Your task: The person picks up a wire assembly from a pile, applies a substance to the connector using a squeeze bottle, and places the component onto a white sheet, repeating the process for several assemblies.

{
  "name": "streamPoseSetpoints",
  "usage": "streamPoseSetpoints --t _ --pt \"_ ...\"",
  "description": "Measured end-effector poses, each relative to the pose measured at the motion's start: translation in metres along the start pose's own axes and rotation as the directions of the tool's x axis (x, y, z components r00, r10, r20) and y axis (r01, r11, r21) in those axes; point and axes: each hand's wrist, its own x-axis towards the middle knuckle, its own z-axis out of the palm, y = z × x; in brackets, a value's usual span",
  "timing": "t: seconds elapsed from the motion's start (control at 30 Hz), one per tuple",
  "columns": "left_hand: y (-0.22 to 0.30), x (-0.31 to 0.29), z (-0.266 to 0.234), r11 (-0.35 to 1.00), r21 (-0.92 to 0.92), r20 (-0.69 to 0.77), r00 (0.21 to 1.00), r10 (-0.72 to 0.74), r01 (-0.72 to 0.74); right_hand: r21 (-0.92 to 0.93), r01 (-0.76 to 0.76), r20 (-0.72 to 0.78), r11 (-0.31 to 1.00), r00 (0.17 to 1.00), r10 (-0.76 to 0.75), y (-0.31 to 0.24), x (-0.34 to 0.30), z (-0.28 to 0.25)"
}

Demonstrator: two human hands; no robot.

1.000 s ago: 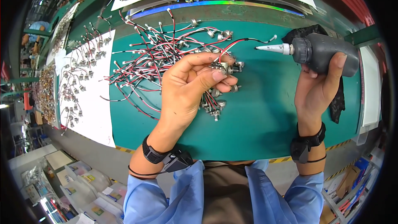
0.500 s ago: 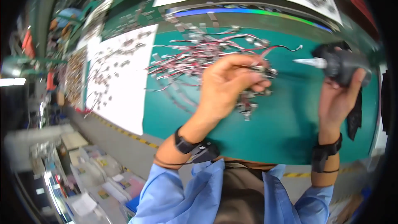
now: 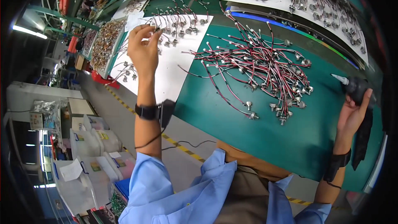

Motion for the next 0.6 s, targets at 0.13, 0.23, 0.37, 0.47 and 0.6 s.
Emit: streamPoseSetpoints --t 0.13,0.23,0.37,0.47,0.6 --pt "-0.036 -0.009 0.033 0.96 0.277 0.076 0.997 0.013 -0.033 -0.073 0.021 0.002 0.997 1.0 -0.021 -0.001 0.004 -0.004" --pt "-0.037 -0.025 0.045 0.952 0.308 0.157 0.986 -0.052 0.002 -0.082 0.021 0.001 0.996 1.0 -0.021 -0.002 0.003 0.0" --pt "-0.034 -0.03 0.05 0.941 0.331 0.222 0.964 -0.144 0.064 -0.104 0.023 -0.021 0.994 0.999 -0.025 -0.002 0.001 0.003" --pt "-0.037 -0.031 0.053 0.94 0.329 0.248 0.952 -0.179 0.091 -0.116 0.005 -0.011 0.993 1.0 -0.006 -0.001 -0.001 0.004" --pt "-0.043 -0.033 0.058 0.946 0.31 0.277 0.942 -0.188 0.097 -0.124 -0.007 -0.043 0.992 0.999 0.002 -0.002 -0.004 0.012"
